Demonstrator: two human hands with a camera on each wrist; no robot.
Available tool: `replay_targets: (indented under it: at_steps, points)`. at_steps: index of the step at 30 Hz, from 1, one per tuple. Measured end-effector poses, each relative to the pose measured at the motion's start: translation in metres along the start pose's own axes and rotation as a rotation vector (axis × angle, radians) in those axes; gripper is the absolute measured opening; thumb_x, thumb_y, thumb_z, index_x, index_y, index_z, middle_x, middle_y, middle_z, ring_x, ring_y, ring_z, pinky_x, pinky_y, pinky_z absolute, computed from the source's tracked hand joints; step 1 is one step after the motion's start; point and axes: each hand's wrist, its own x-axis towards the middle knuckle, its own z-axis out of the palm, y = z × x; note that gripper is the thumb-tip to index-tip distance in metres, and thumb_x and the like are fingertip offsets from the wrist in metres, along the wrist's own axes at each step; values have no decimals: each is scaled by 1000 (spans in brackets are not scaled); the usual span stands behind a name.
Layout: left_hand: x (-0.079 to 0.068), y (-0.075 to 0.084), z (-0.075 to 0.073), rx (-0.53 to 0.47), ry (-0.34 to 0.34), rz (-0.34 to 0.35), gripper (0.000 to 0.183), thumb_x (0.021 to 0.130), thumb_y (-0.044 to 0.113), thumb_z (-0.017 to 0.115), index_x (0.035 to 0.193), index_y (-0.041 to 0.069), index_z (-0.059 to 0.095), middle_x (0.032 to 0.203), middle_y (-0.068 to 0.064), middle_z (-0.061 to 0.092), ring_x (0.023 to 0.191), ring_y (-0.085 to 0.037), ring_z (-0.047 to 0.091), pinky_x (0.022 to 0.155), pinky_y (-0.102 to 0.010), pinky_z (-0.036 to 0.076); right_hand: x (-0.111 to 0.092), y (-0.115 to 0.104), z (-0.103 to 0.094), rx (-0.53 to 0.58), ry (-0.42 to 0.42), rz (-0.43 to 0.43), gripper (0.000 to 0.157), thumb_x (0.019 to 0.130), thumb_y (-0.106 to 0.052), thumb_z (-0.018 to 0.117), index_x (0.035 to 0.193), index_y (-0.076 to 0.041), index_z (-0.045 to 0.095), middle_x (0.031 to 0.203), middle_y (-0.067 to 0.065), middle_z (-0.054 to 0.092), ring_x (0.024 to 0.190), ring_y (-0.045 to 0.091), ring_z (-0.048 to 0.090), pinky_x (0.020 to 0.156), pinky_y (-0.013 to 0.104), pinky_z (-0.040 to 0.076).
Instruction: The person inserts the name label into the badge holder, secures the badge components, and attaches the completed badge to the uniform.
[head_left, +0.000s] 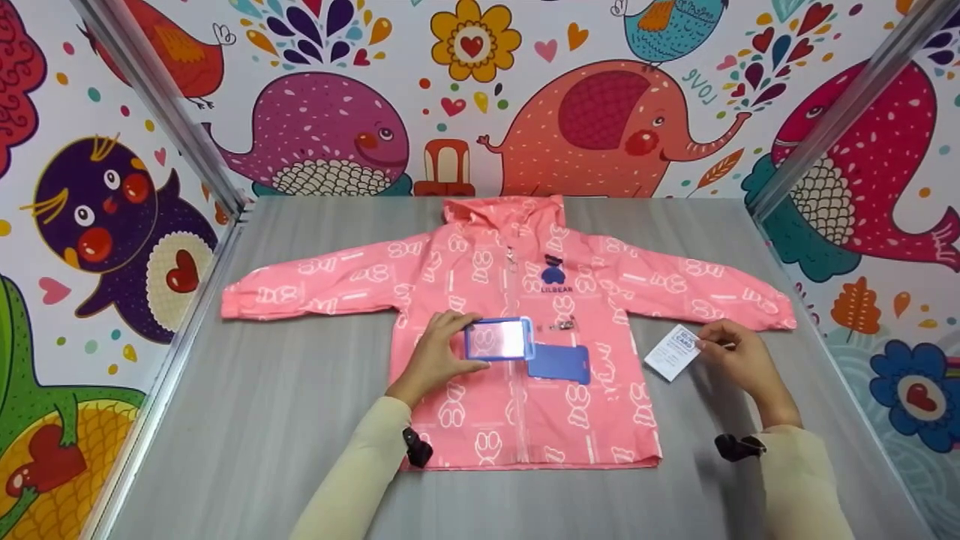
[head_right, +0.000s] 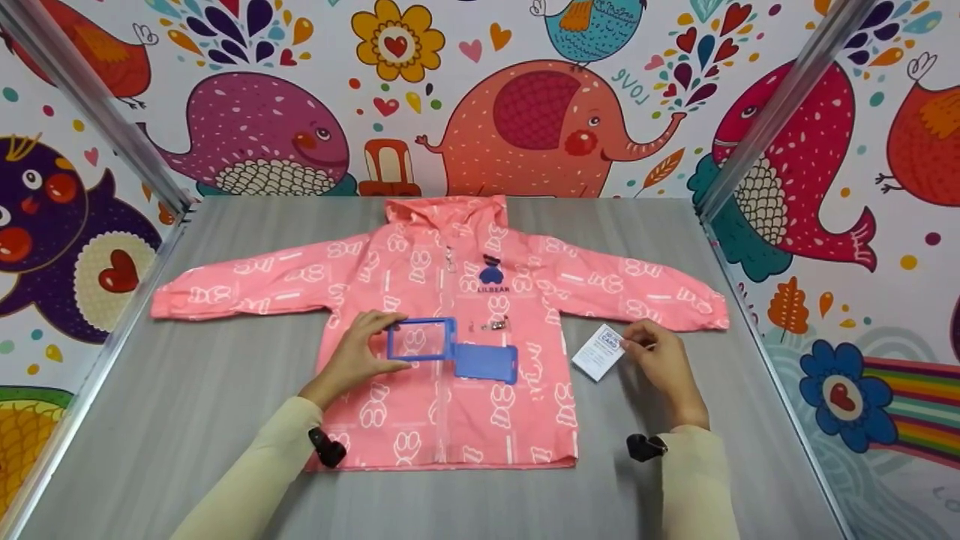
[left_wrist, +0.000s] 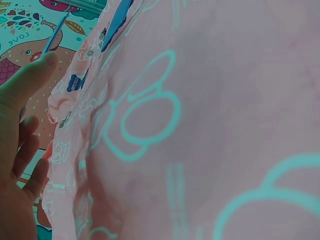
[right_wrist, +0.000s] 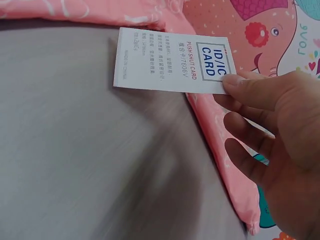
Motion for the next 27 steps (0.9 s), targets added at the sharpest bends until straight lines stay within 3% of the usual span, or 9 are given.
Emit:
replay_targets:
  at_steps: [7,15,21,27]
  points:
    - [0,0,-1,13,-15,-11,79,63,32,93,133,15,61,125,-5,62,113,-22,50,98,-44,50,6,-11,8,15,7,-122,32,97,-5,58,127,-8,65,101,14,65,86,3,51,75,13,42]
    - [0,0,0,-7,-28,-28,79,63,31,93,134,14,60,127,-4,62,115,-23,49,100,-45,49,13,-43,16,43,-6,-169,38,99,-5,54,134,-16,62,119,14,65,88,5,50,72,17,42]
    - [0,0,3,-22,-35,-42,79,65,31,92,135,13,59,127,-4,62,116,-22,49,102,-46,49,17,-68,34,126,0,-212,38,97,0,56,132,-9,63,114,17,66,87,5,51,72,18,43]
    - [1,0,5,5,-14,-12,78,64,32,93,132,14,61,124,-3,63,112,-20,50,99,-43,50,10,-110,49,247,0,-271,36,92,9,56,127,1,64,101,24,64,85,10,55,74,18,45]
